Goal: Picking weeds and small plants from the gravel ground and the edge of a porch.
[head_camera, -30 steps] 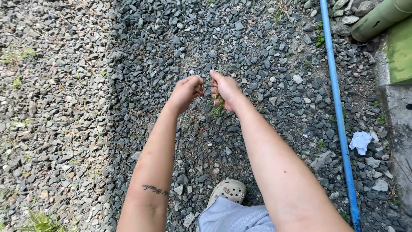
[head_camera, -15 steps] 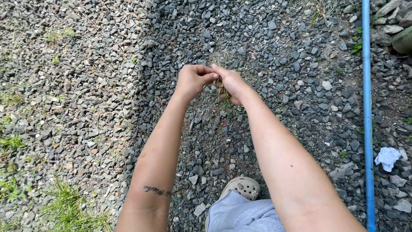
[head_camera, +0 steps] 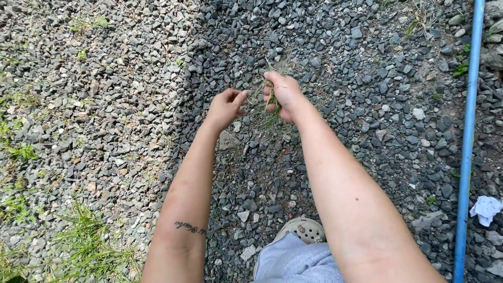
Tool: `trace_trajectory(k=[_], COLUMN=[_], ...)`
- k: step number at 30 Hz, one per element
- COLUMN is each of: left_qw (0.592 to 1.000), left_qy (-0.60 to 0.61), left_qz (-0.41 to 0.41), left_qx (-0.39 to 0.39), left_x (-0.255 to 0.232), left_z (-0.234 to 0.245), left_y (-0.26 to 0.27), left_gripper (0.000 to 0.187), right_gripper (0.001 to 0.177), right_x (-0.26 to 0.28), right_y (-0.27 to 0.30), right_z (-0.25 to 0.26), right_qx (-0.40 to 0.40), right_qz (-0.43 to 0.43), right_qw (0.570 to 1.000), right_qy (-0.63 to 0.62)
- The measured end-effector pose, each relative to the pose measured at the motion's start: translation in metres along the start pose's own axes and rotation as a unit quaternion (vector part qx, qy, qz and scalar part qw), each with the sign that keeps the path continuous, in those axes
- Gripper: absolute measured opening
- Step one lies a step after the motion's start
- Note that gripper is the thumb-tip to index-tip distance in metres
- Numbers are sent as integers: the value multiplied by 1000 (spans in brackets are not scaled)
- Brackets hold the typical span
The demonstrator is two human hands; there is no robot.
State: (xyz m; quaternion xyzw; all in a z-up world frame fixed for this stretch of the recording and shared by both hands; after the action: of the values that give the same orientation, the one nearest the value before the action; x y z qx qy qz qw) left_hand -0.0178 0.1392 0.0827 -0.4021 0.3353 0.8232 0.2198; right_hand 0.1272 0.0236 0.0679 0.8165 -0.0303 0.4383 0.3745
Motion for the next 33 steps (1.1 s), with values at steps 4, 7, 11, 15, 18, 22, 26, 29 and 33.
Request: trace_trajectory(k=[4,7,11,15,18,22,26,29,33], left_qw=[976,942,915,883,866,858,868,885,902], left_qy=[-201,-316,-374,-424,-459,-475,-453,-419,-391], left_qz=[-7,59,128,189,192,191,197,196,170], left_qx=[-89,-99,-79,-70,-53,-36,-41,-47,-66], left_x=[90,139,185,241,221,223,228,233,244], left_z=[21,25,28,33,32,30,36,38,39], left_y=[6,19,28,14,24,25,29,30,25], left_gripper=[27,25,33,32,33,45,44,38,37], right_gripper=[24,26,27,29,28,30,29,30,28], right_x=[0,5,-3,-9,-15,-16,-21,-22,-20], right_y=[-17,-10,-9,-14,-19,-19,-21,-21,-12], right_z=[-8,-12,-10,3,18,22,24,24,30], right_qx=[39,15,35,40,21,11,-13,-5,-52], right_qz=[18,7,-11,-8,-15,-17,-31,-34,-51], right_qw=[993,991,991,992,993,992,995,994,995], right_qy=[-111,-130,-132,-116,-116,-122,-99,-101,-68])
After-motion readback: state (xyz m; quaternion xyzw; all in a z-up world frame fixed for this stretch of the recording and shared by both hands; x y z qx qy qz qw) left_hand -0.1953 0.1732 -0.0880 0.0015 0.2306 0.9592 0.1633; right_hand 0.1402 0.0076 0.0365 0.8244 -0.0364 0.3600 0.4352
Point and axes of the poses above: each hand's wrist, its own y-axis away from the middle knuckle, its own z-axis out of the back of the hand, x = y × z, the point moved 7 cm from there along -y, towards the middle knuckle, and after that the axes turned 2 degrees about y, right-handed, at the moved point
